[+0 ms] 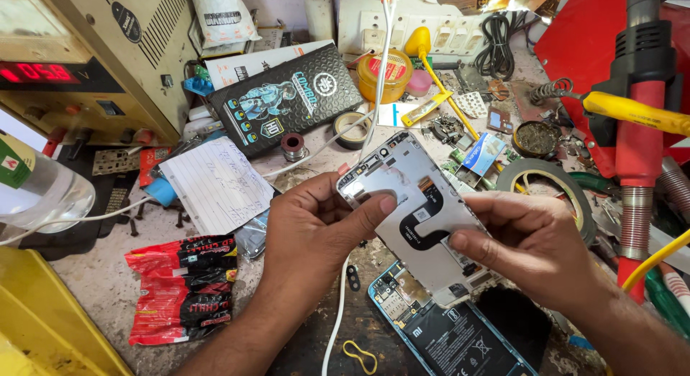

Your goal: The person holds a smartphone with its screen lit, then detaches the display assembly from the phone body and manipulates its flex cable. They press along the display edges, reattach the assembly to the body, and repeatedly power the phone on to view the screen while a second disassembled phone lies on the workbench.

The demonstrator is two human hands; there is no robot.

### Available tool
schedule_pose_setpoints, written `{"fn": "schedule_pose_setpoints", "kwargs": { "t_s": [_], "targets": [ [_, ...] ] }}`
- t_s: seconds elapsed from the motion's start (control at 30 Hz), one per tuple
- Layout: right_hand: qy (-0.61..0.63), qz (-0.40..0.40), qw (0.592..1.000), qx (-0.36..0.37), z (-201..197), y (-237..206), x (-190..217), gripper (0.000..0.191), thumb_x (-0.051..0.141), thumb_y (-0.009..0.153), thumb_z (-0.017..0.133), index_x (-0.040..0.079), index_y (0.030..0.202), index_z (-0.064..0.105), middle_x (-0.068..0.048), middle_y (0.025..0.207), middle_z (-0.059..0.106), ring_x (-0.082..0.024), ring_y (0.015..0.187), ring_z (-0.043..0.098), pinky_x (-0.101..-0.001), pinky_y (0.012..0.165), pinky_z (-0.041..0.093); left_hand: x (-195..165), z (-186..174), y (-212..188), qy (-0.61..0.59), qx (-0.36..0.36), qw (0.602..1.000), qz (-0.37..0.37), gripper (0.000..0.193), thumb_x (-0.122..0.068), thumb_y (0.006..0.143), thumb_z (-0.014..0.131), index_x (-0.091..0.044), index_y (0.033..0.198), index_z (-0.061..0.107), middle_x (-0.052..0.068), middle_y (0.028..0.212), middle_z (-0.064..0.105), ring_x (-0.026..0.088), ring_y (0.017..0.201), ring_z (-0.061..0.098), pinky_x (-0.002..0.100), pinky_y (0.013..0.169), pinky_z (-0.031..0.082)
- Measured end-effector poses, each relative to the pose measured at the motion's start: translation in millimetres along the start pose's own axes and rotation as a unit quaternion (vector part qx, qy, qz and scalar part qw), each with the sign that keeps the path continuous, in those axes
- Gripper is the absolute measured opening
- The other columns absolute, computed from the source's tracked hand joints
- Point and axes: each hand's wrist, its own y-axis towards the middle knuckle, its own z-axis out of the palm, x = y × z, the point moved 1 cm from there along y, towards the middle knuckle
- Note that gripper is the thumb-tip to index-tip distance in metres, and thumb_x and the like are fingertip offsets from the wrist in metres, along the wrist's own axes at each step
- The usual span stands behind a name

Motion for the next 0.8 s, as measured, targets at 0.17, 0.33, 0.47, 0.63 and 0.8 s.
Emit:
{"fn": "schedule_pose_setpoints", "kwargs": {
  "t_s": [0.17,0.33,0.47,0.63,0.8],
  "targets": [
    [0.002,-0.005,1.000,-0.024,-4.8,1.3,0.5,0.042,0.001,0.083,0.075,-0.008,0.123,0.069,-0.015,0.103,0.081,-0.015,0.088,0.075,-0.0282,0.074,0.062,0.9,0.8,0.0,-0.015,0.030,0.999,0.020,0.038,-0.013,0.083,0.081,0.000,0.118,0.074,0.006,0.084,0.076,0.007,0.070,0.069,0.023,0.065,0.060],
    [0.031,-0.027,0.997,-0.072,-11.4,1.3,5.0,0.037,0.000,0.088,0.071,-0.009,0.124,0.069,-0.016,0.103,0.079,-0.015,0.087,0.073,-0.0287,0.076,0.060,-3.8,3.1,0.2,0.060,0.039,0.997,0.007,0.038,-0.009,0.085,0.076,-0.001,0.122,0.071,0.003,0.089,0.076,0.006,0.073,0.069,0.022,0.066,0.060],
    [0.147,-0.055,0.976,-0.151,-18.3,4.3,9.8,0.033,0.000,0.096,0.066,-0.007,0.128,0.066,-0.014,0.108,0.075,-0.016,0.089,0.072,-0.0299,0.078,0.060,-11.8,-0.6,-6.1,0.290,0.090,0.953,0.002,0.040,-0.012,0.080,0.078,-0.007,0.119,0.074,0.002,0.085,0.080,0.007,0.068,0.072,0.023,0.065,0.060],
    [0.203,-0.058,0.957,-0.198,-20.8,9.2,12.6,0.029,0.002,0.101,0.064,-0.004,0.129,0.065,-0.012,0.113,0.074,-0.015,0.094,0.072,-0.0293,0.081,0.060,-15.2,1.0,-5.1,0.366,0.157,0.916,-0.041,0.039,-0.012,0.075,0.078,-0.007,0.114,0.075,0.006,0.086,0.082,0.010,0.072,0.079,0.025,0.069,0.063],
    [0.212,-0.057,0.957,-0.191,-18.6,10.4,14.1,0.029,0.002,0.100,0.064,-0.004,0.128,0.066,-0.013,0.112,0.074,-0.016,0.094,0.073,-0.0301,0.082,0.061,-17.3,-2.2,-3.1,0.378,0.177,0.906,-0.071,0.041,-0.008,0.075,0.075,-0.006,0.116,0.070,0.007,0.087,0.082,0.012,0.074,0.079,0.026,0.070,0.062]
  ]
}}
